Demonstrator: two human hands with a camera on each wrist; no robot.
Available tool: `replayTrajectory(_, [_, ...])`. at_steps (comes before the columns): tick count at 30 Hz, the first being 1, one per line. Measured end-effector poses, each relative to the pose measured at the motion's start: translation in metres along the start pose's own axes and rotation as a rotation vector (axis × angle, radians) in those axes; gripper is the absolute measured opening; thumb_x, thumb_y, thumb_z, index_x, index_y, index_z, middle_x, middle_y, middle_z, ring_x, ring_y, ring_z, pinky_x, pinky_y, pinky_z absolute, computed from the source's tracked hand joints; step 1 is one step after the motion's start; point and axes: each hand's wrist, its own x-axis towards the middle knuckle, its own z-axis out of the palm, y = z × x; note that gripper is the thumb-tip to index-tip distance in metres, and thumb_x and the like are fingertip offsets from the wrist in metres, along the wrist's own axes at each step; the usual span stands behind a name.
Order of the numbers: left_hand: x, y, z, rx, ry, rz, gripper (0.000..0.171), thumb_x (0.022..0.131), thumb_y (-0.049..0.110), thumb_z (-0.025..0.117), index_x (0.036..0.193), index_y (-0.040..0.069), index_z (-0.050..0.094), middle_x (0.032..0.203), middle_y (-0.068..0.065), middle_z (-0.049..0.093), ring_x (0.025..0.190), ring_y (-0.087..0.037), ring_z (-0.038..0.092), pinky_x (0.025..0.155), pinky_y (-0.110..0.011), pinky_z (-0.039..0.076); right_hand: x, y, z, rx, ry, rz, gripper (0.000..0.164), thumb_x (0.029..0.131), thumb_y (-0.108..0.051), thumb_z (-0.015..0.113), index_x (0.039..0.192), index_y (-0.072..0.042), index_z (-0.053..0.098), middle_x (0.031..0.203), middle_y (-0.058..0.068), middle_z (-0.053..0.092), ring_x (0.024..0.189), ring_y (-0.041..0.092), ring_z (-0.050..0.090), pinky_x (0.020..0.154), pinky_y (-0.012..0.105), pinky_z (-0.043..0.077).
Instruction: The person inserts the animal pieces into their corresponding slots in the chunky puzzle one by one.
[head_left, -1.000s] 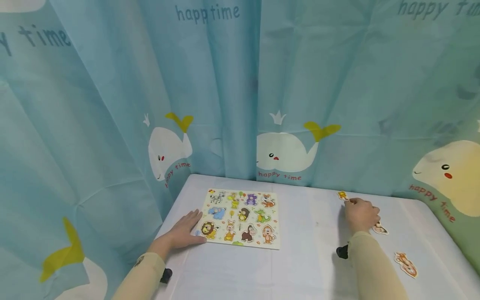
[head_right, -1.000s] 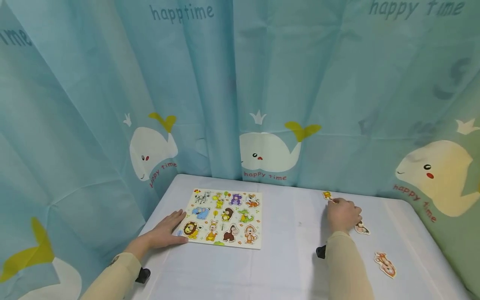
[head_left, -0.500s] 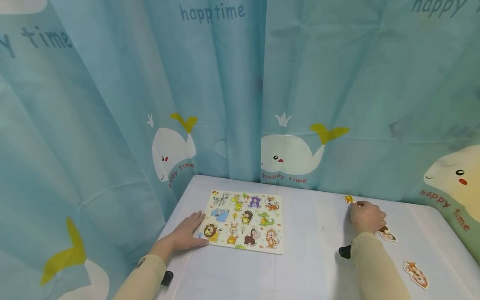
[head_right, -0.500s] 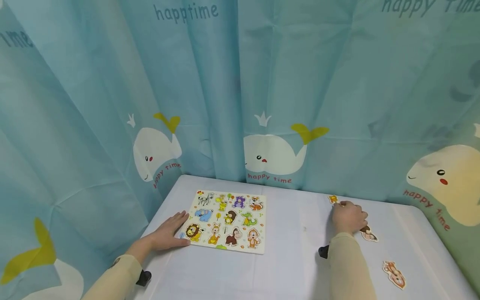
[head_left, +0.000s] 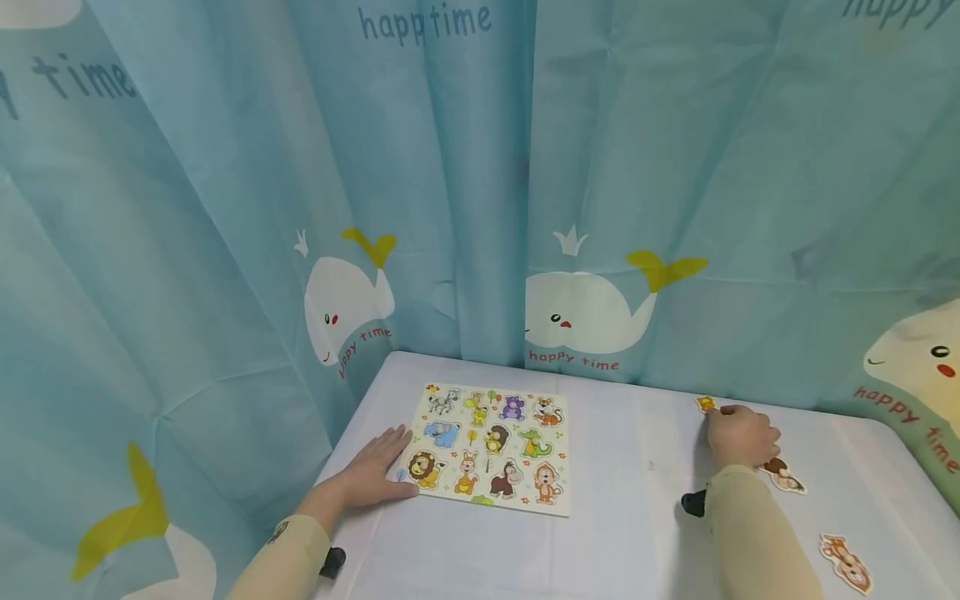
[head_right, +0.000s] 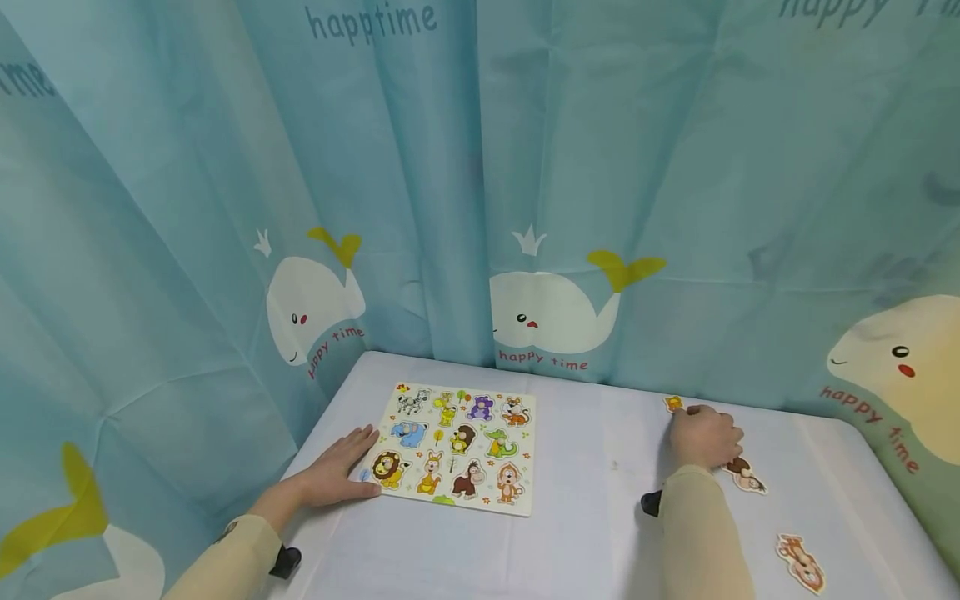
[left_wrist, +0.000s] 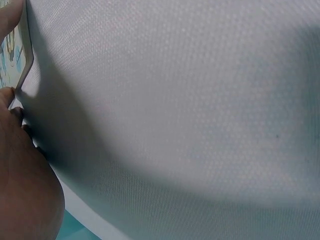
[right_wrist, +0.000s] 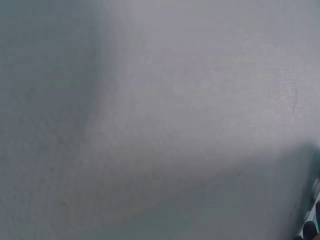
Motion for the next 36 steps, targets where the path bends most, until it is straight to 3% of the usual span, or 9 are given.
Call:
replayTrajectory(11, [0.001,0.000,0.002,0.009,-0.009,0.007,0.104,0.085,0.057,0.076,0.162,0.006,0.027,0.169,-0.014,0.019,0.156,-0.037,0.012,0.125,-0.055,0.013,0.004,0.002,-0.001,-0.046,0.009,-0.002,0.037,0.102,-0.020,0.045,0.114,0.011,0.062,0.114,0.035,0.048,0.118,0.055,0.039,0.097,0.068,0.033])
replayTrajectory(19, [0.001,-0.001,0.000,-0.002,-0.013,0.012,0.104,0.085,0.056,0.076,0.162,0.006,0.026,0.170,-0.015,0.018,0.156,-0.038,0.011,0.125,-0.056,0.012,0.005,-0.001,-0.002,-0.023,-0.001,-0.030,0.039,0.104,-0.023,0.046,0.117,0.010,0.064,0.117,0.033,0.048,0.119,0.053,0.037,0.097,0.067,0.031])
replayTrajectory(30, [-0.002,0.007,-0.006,-0.008,-0.023,-0.016,0.104,0.085,0.054,0.076,0.162,0.005,0.026,0.169,-0.016,0.017,0.155,-0.040,0.010,0.124,-0.059,0.012,-0.007,-0.007,-0.005,-0.059,0.003,-0.218,0.035,0.101,-0.022,0.056,0.117,0.007,0.068,0.116,0.031,0.055,0.115,0.052,0.042,0.094,0.068,0.032])
replayTrajectory(36, [-0.002,0.006,-0.004,-0.006,-0.021,-0.010,0.104,0.085,0.054,0.077,0.161,0.004,0.027,0.169,-0.018,0.018,0.155,-0.042,0.012,0.124,-0.060,0.013,-0.016,-0.005,-0.002,-0.084,-0.042,-0.427,0.029,0.099,-0.023,0.064,0.109,0.001,0.075,0.112,0.027,0.059,0.109,0.048,0.046,0.086,0.064,0.035])
